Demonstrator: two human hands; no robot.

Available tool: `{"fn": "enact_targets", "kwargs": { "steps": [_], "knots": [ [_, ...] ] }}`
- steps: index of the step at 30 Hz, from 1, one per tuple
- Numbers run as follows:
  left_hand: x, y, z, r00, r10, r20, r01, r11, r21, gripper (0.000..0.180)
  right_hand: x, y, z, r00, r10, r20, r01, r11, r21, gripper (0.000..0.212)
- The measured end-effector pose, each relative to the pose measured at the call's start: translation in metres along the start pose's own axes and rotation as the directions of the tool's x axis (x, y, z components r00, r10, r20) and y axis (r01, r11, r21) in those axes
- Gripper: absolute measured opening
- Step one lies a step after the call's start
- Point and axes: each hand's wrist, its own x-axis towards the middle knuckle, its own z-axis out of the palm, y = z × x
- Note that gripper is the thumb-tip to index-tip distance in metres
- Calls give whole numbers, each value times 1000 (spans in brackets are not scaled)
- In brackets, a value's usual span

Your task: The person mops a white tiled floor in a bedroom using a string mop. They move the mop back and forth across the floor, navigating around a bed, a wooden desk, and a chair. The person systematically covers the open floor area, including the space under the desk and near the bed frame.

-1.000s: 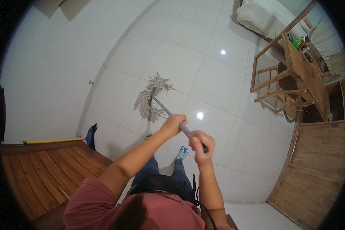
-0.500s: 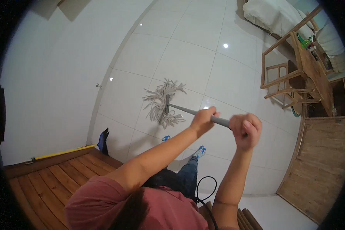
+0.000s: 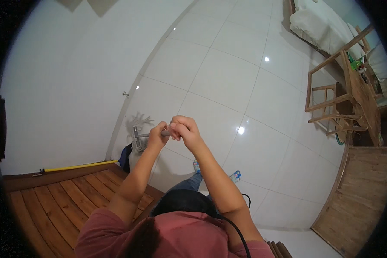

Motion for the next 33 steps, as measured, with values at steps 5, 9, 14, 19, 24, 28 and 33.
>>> {"fn": "enact_targets", "kwargs": {
  "steps": [5,9,14,19,24,28,33],
  "knots": [
    [19,64,-15,994,100,-51,-100,995,1,16,-7,-73,11,992,-124,17,125,983,-135,30],
    [33,127,5,965,261,19,-255,956,-145,16,-29,-131,6,960,-274,-62,254,941,-222,32],
    [49,185,60,889,443,118,-376,852,-364,17,-60,-165,-21,917,-352,-187,226,846,-483,32],
    [80,200,129,811,539,226,-410,800,-439,16,-53,-151,-67,797,-501,-337,281,802,-528,31],
    [134,201,142,706,523,477,-390,850,-355,7,-5,-153,-98,700,-582,-415,362,789,-497,36],
    [191,169,128,746,540,389,-426,837,-343,16,53,-137,-105,756,-545,-363,350,805,-479,37],
    [254,117,97,808,448,383,-358,889,-285,13,123,-95,-105,831,-471,-297,318,839,-442,25]
  ]
}}
